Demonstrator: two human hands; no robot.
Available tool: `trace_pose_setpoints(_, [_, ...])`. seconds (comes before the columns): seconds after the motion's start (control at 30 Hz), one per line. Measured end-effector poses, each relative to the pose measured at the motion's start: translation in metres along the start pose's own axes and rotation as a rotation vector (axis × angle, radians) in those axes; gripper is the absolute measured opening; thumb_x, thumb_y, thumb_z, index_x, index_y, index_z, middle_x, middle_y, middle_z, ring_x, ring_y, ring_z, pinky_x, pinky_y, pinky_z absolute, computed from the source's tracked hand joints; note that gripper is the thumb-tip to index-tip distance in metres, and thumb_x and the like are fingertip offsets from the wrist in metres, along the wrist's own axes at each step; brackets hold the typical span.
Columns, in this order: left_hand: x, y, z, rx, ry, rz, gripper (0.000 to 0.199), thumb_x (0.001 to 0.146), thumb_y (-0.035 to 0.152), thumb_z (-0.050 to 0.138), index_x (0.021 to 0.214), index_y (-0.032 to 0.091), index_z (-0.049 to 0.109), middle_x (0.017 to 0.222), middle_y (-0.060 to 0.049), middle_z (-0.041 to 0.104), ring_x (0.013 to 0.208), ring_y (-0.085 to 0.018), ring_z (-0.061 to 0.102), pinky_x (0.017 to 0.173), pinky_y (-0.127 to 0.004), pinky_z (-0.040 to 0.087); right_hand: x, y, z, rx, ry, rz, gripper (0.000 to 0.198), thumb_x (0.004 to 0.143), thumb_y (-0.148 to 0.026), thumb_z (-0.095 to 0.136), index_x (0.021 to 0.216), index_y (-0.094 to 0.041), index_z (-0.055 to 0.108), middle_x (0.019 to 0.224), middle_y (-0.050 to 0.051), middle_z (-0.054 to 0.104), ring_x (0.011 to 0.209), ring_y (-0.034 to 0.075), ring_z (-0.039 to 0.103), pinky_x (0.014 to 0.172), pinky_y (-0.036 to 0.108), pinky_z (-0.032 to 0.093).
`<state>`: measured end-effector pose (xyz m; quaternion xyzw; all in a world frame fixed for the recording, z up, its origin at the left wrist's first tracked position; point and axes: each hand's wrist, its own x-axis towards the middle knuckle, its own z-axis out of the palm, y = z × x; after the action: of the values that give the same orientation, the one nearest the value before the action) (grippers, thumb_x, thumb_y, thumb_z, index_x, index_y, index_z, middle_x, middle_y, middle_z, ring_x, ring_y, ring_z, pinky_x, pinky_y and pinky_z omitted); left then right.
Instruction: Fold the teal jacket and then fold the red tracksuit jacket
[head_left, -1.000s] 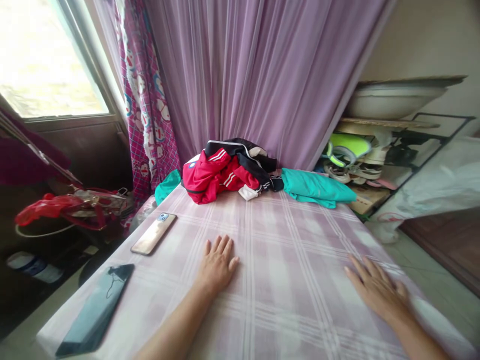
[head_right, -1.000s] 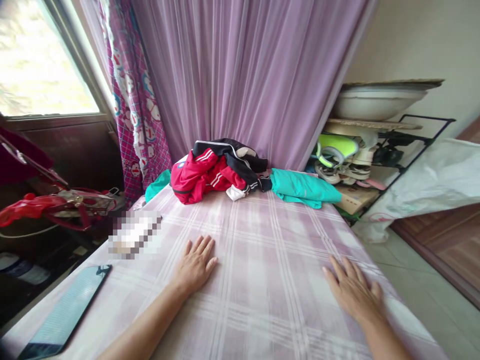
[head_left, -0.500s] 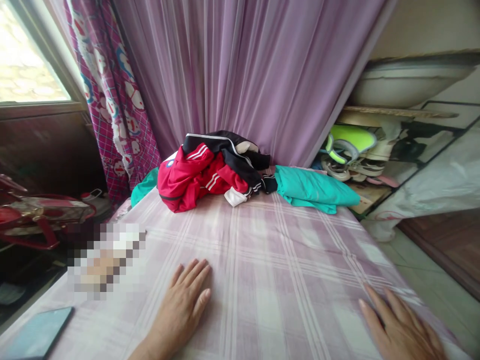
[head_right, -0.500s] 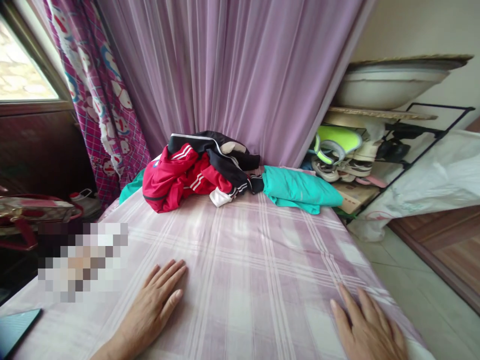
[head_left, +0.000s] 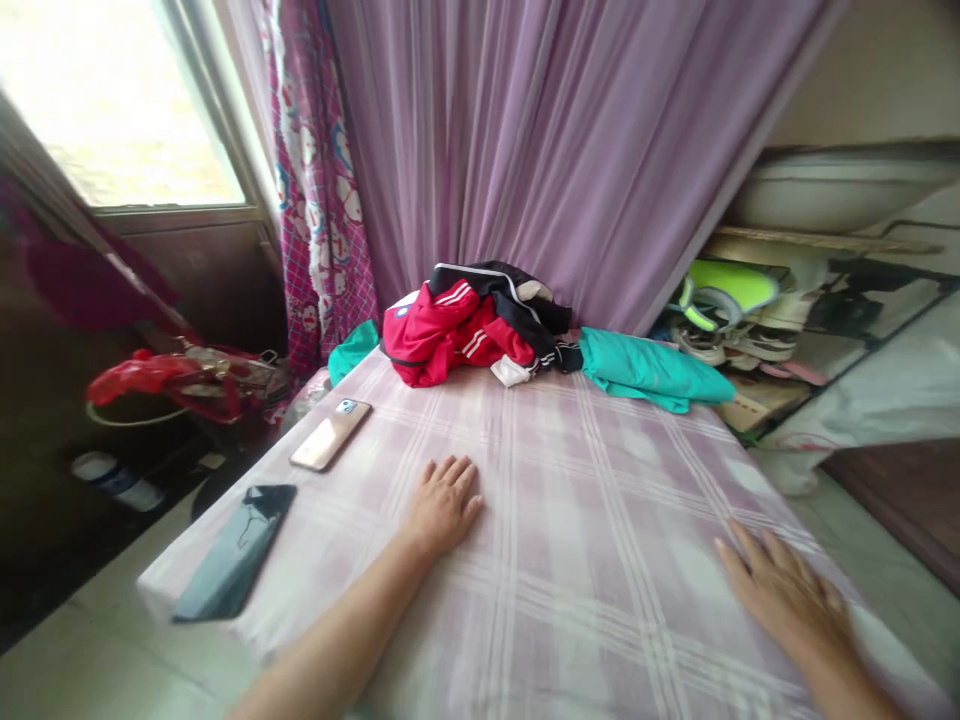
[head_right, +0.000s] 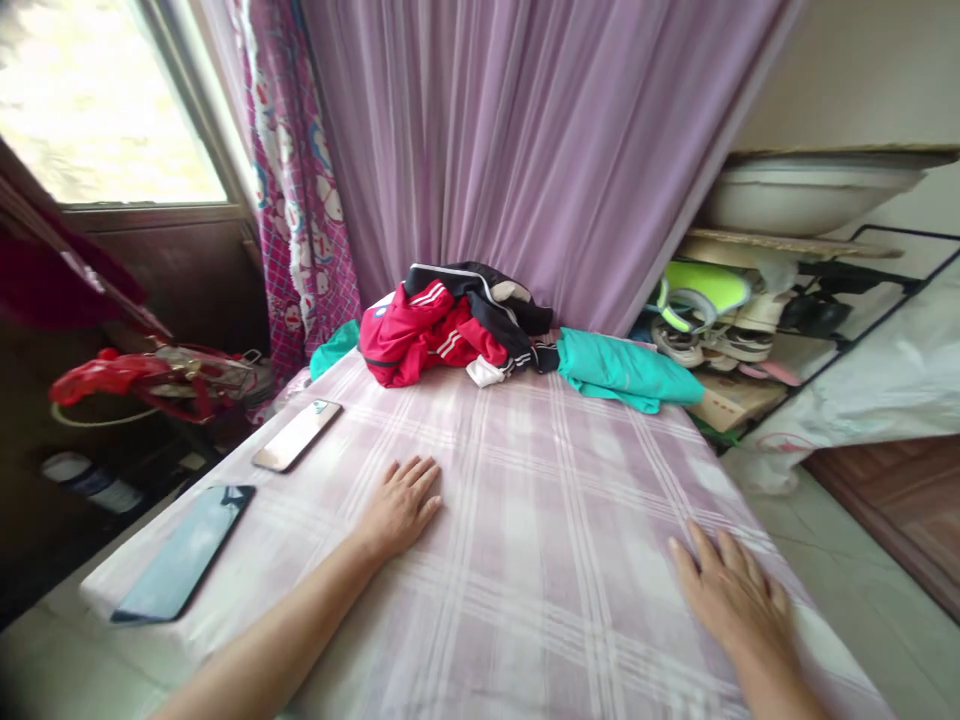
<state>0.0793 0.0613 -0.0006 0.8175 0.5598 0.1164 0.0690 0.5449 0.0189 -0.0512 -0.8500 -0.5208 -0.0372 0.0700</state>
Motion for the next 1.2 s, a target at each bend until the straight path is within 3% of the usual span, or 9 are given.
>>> trace_pose_setpoints(0.3, [-0.012, 0.009, -0.01, -0.021, 0.084, 0.043, 0.033, 0.099, 0.033, 0.038, 0.117, 0.021, 0.063, 0.131, -0.008, 0.065, 0.122, -0.023, 0.055, 0.108, -0.047, 0.038, -0.006, 0.001, -0.007, 0.096, -0.011, 0.035, 0.079, 0.086, -0.063, 0.02, 0.146, -0.021, 0.048, 0.15, 0.017, 0.046, 0.137, 0.038, 0.042, 0.111, 0.061, 0.03])
trace_pose_setpoints(0.5, [-0.014, 0.009, -0.01, -0.03, 0.118, 0.07, 0.032, 0.099, 0.032, 0.037, 0.112, 0.021, 0.065, 0.126, -0.007, 0.066, 0.117, -0.024, 0.057, 0.104, -0.046, 0.041, -0.01, 0.0, -0.011, 0.02, -0.038, 0.03, 0.078, 0.087, -0.06, 0.016, 0.144, -0.019, 0.05, 0.15, 0.015, 0.047, 0.137, 0.034, 0.043, 0.112, 0.056, 0.032])
trace_pose_setpoints(0.7, [-0.009, -0.015, -0.01, -0.091, 0.159, 0.085, 0.032, 0.098, 0.03, 0.039, 0.113, 0.021, 0.067, 0.125, -0.007, 0.068, 0.117, -0.021, 0.059, 0.105, -0.039, 0.042, -0.009, 0.003, -0.008, -0.04, -0.031, 0.009, 0.076, 0.088, -0.058, 0.015, 0.14, -0.019, 0.052, 0.149, 0.014, 0.048, 0.135, 0.033, 0.045, 0.11, 0.053, 0.036])
trace_pose_setpoints(0.87, [-0.015, -0.067, -0.032, 0.021, 0.135, -0.135, 0.038, 0.098, 0.033, 0.036, 0.118, 0.021, 0.066, 0.134, -0.009, 0.064, 0.125, -0.026, 0.056, 0.108, -0.045, 0.04, -0.011, 0.007, -0.007, -0.002, 0.011, -0.008, 0.069, 0.089, -0.057, 0.02, 0.136, -0.021, 0.055, 0.144, 0.014, 0.053, 0.131, 0.034, 0.048, 0.108, 0.054, 0.038])
trace_pose_setpoints(1.0, [-0.046, -0.105, -0.053, 0.162, 0.105, -0.317, 0.043, 0.097, 0.035, 0.033, 0.123, 0.023, 0.066, 0.138, -0.009, 0.061, 0.132, -0.027, 0.051, 0.115, -0.047, 0.032, -0.009, 0.009, -0.006, 0.015, 0.003, -0.016, 0.071, 0.088, -0.057, 0.019, 0.135, -0.019, 0.057, 0.143, 0.015, 0.053, 0.129, 0.037, 0.05, 0.106, 0.055, 0.039])
trace_pose_setpoints(1.13, [-0.088, -0.133, -0.064, 0.275, 0.183, -0.683, 0.054, 0.095, 0.042, 0.033, 0.141, 0.02, 0.052, 0.157, -0.015, 0.038, 0.146, -0.037, 0.028, 0.113, -0.069, 0.017, -0.007, 0.012, -0.001, 0.029, 0.027, -0.018, 0.071, 0.086, -0.058, 0.022, 0.135, -0.02, 0.056, 0.141, 0.015, 0.056, 0.127, 0.038, 0.051, 0.106, 0.056, 0.039])
trace_pose_setpoints(1.2, [-0.103, -0.143, -0.066, 0.239, 0.178, -0.893, 0.063, 0.095, 0.048, 0.03, 0.147, 0.017, 0.044, 0.161, -0.02, 0.026, 0.148, -0.042, 0.02, 0.106, -0.077, 0.018, -0.006, 0.014, 0.001, 0.033, 0.036, -0.017, 0.07, 0.086, -0.058, 0.023, 0.135, -0.021, 0.056, 0.139, 0.015, 0.057, 0.126, 0.038, 0.052, 0.107, 0.056, 0.039])
